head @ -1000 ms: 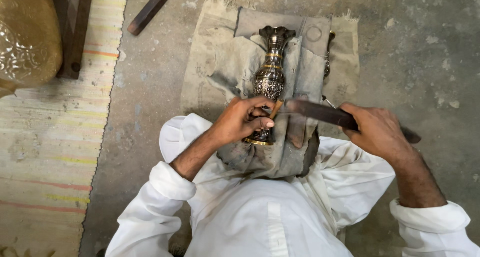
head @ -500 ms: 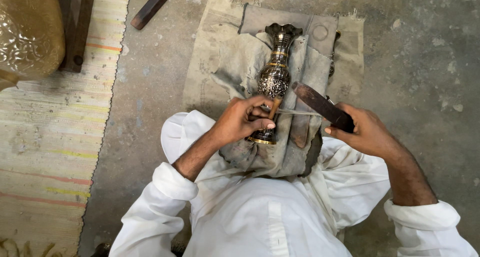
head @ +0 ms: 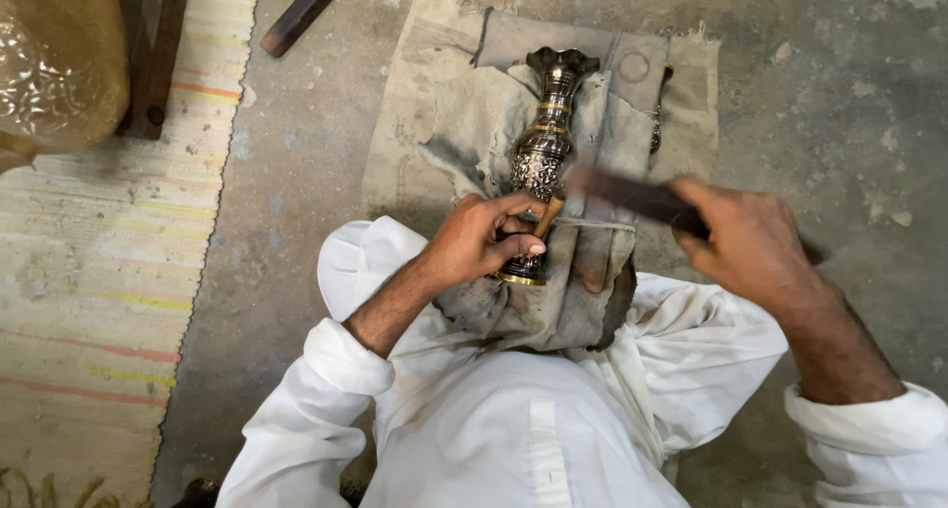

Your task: The person sits on the floor with an ornate brass vase secured against a cloth-wrapped pad and engraves decorative patterns into its surface. They hold a chisel against the metal with one hand and strike it with a wooden mallet in the other, repositioning the chisel repeatedly around the vase body.

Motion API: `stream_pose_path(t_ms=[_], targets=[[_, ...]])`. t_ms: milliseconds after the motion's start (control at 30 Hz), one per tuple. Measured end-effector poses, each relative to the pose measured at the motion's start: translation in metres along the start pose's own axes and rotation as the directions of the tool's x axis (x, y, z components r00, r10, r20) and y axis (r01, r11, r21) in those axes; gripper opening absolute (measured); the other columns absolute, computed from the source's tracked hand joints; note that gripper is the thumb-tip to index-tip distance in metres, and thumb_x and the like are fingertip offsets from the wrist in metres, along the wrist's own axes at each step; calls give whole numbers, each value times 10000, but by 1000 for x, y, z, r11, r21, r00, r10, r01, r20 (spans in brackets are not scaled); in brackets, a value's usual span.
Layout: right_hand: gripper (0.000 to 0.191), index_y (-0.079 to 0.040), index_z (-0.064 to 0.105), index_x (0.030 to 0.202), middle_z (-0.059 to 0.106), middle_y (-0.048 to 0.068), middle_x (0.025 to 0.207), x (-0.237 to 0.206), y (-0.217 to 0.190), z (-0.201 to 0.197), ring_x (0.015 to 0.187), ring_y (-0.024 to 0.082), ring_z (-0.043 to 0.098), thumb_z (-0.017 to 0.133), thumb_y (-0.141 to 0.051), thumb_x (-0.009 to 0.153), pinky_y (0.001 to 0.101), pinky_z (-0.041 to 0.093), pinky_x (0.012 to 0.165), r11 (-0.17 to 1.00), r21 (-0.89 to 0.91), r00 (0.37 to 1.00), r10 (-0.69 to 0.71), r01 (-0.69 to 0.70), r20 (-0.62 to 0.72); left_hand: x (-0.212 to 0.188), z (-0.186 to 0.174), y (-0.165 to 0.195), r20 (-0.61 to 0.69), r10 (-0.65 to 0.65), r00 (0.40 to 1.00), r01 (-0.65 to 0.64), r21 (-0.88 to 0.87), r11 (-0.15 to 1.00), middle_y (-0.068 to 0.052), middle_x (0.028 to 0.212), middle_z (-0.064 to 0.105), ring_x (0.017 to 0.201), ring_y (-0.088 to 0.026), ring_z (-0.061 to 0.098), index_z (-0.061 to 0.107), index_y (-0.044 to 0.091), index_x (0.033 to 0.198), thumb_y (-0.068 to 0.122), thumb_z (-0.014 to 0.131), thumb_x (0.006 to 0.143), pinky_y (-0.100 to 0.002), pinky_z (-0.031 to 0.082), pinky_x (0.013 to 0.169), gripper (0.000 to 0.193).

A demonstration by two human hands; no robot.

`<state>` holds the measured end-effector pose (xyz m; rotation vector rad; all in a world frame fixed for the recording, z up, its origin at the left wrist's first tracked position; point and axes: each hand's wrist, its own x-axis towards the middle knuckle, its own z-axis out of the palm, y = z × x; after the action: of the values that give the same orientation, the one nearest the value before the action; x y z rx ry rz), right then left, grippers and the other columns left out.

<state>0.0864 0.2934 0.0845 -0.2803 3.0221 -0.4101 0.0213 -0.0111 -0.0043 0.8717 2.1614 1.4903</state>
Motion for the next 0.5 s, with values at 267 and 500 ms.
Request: stream_pose_path(t_ms=[267,500], targets=[[318,-110,653,1112,714,130,760,6,-7,-5,685,321,699,783,-136,823,458,518,652,989,-72,985,138,-131,100,1,-2,-2,-4,74,997,-74,-43,996,-80,773,766,647,-143,732,669,83,1259,210,819,888,-319,543,617,420],[253,-105,655,1066,719,110,808,5,-4,-1,703,288,707,748,-98,831,430,533,668,998,-5,998,60,-60,10,1,-3,-3,31,57,998,-55,-61,997,-98,814,790,687,-154,771,671,77,1260,206,813,885,-312,563,656,421]])
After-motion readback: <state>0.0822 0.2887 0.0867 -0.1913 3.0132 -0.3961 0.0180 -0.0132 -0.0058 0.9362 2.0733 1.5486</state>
